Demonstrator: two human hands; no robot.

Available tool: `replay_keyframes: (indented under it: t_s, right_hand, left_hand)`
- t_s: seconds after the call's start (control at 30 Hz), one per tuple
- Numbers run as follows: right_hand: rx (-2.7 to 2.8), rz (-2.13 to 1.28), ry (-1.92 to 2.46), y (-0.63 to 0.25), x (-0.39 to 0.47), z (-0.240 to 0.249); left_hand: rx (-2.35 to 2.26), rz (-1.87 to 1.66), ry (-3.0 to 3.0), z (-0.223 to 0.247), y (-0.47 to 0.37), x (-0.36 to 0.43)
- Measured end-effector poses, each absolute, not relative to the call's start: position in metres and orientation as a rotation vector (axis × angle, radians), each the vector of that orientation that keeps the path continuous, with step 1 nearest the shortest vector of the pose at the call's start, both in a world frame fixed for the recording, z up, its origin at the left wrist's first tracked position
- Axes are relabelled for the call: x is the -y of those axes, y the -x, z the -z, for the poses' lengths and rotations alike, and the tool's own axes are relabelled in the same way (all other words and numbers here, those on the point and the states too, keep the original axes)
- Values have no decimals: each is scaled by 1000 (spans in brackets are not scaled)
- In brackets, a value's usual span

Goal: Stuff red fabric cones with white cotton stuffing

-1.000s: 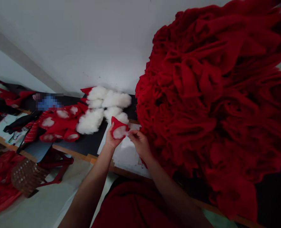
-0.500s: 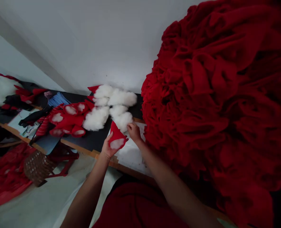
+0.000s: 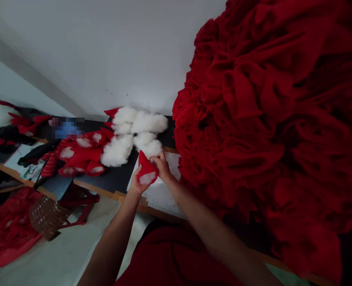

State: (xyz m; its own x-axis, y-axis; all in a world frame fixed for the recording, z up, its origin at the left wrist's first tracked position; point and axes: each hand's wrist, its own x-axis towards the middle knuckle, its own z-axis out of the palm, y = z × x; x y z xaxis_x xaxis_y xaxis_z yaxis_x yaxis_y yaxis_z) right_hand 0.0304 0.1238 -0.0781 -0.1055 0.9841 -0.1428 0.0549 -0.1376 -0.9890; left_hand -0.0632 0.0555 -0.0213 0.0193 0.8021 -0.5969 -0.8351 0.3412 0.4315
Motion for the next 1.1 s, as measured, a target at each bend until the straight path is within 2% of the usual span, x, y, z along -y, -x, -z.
replay_keyframes:
  t_s: [0.4,0.6,0.7,0.9,1.1]
  right_hand:
    - [1164,-1470,1164,-60,-133,83]
    - [982,-1447,1090,-85,-102,28]
    - [1195,-1485,999,-99,-82,-2]
    - [1757,-1011,1089,-88,-70,-13]
    - [1614,-701,1328,-78,-69,-20]
  left_hand:
    - [-951,-1224,111,31,49,-105]
    - [-920,-1248,64,26,54,-116]
    - [-852,-1246,8,20,51,-105]
    - [-840,-1255,45,2,34,-79]
    - [-825,-1334,19,-20,28,-66]
